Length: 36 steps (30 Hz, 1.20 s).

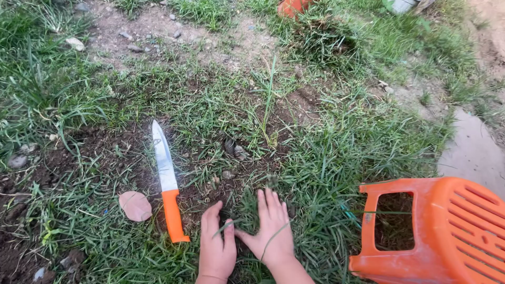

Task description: Pulling grass and weeds from the soil by hand and with the help of a knife.

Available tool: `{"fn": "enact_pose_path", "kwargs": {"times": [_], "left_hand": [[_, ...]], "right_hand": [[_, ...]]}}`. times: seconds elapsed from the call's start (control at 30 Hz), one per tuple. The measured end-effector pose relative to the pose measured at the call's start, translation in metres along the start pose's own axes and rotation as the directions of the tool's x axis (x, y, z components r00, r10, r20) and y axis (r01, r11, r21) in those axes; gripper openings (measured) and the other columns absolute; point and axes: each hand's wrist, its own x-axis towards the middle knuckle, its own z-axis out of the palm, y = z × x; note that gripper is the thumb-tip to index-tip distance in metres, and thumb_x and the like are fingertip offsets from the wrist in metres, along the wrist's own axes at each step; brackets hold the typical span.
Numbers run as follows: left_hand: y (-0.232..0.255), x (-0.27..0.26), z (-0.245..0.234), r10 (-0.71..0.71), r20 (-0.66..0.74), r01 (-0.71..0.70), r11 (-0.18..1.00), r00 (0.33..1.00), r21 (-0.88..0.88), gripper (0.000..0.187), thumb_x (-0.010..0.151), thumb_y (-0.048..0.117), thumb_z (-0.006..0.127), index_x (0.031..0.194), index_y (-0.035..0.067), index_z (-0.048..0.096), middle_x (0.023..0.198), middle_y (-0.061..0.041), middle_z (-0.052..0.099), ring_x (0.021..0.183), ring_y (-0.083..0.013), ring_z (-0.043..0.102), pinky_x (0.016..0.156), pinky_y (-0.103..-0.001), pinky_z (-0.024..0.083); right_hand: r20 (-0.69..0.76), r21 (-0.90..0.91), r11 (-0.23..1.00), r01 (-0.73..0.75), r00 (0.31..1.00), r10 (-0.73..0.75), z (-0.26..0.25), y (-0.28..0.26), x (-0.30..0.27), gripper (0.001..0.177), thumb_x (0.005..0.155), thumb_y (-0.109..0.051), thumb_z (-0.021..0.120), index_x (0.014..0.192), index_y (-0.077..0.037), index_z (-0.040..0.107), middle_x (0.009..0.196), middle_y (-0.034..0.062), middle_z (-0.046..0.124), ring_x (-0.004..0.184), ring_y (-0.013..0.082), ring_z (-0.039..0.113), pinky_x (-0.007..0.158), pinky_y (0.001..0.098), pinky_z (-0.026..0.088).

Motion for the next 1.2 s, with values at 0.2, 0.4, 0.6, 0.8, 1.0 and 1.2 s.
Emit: {"fn": "enact_pose_path", "kwargs": {"times": [0.2,0.4,0.6,0.8,1.0,1.2], "left_hand": [[-0.006,-0.008,0.001,0.105,-0.034,-0.101,0.988,0.994,0.117,0.054,0.093,0.029,0.061,0.137,0.0,0.05,0.141,-0.023,0.05,0.134,-0.0428,0.048,0.114,-0.047,0.038],[-0.012,-0.006,0.014,0.145,-0.065,-0.132,0.976,0.987,0.175,0.06,0.09,0.03,0.063,0.136,-0.005,0.047,0.143,-0.026,0.044,0.138,-0.0456,0.04,0.115,-0.051,0.034],[-0.013,-0.004,0.024,0.147,-0.078,-0.102,0.903,0.986,0.418,0.054,0.091,0.028,0.06,0.135,0.0,0.049,0.139,-0.022,0.047,0.138,-0.0438,0.04,0.116,-0.053,0.032],[-0.019,-0.008,0.028,0.042,-0.076,0.002,0.867,0.996,0.498,0.044,0.094,0.026,0.056,0.133,0.007,0.053,0.135,-0.017,0.05,0.134,-0.039,0.043,0.115,-0.051,0.033],[-0.011,-0.002,0.021,0.044,-0.032,-0.023,0.867,0.998,0.497,0.049,0.084,0.021,0.057,0.131,0.007,0.053,0.133,-0.016,0.052,0.133,-0.0387,0.043,0.117,-0.051,0.03],[0.007,0.006,0.015,0.061,0.003,-0.055,0.866,0.998,0.496,0.052,0.083,0.027,0.061,0.131,0.008,0.053,0.13,-0.014,0.053,0.129,-0.0368,0.044,0.116,-0.052,0.028]], "right_hand": [[0.083,-0.075,0.985,0.153,0.986,-0.146,0.026,-0.011,0.018,0.05,0.077,-0.021,0.073,0.126,-0.017,0.066,0.139,0.0069,0.06,0.142,0.0372,0.042,0.12,0.0558,0.022],[-0.309,0.313,0.95,0.01,0.947,0.092,0.071,0.01,0.024,0.021,0.098,-0.022,0.062,0.104,-0.004,0.071,0.114,0.0153,0.074,0.11,0.0366,0.064,0.101,0.0449,0.045],[-0.109,0.382,0.896,-0.225,0.952,0.285,0.06,0.007,0.036,0.024,0.103,-0.024,0.053,0.099,-0.004,0.067,0.086,0.0181,0.07,0.084,0.036,0.065,0.079,0.046,0.05],[-0.3,0.407,0.912,-0.039,0.938,0.174,0.074,0.009,0.038,0.03,0.106,-0.026,0.05,0.092,-0.005,0.067,0.076,0.0102,0.07,0.072,0.0297,0.064,0.067,0.0425,0.05],[-0.012,0.927,0.318,-0.2,0.83,0.557,0.069,0.066,0.045,0.046,0.11,-0.031,0.059,0.072,-0.005,0.053,0.063,-0.0016,0.049,0.054,0.0113,0.041,0.049,0.0313,0.034],[0.162,0.987,-0.13,-0.096,0.6,0.784,0.017,0.071,0.031,0.041,0.099,-0.032,0.063,0.068,-0.013,0.046,0.054,-0.0001,0.043,0.044,0.0145,0.041,0.043,0.0324,0.033]]}}
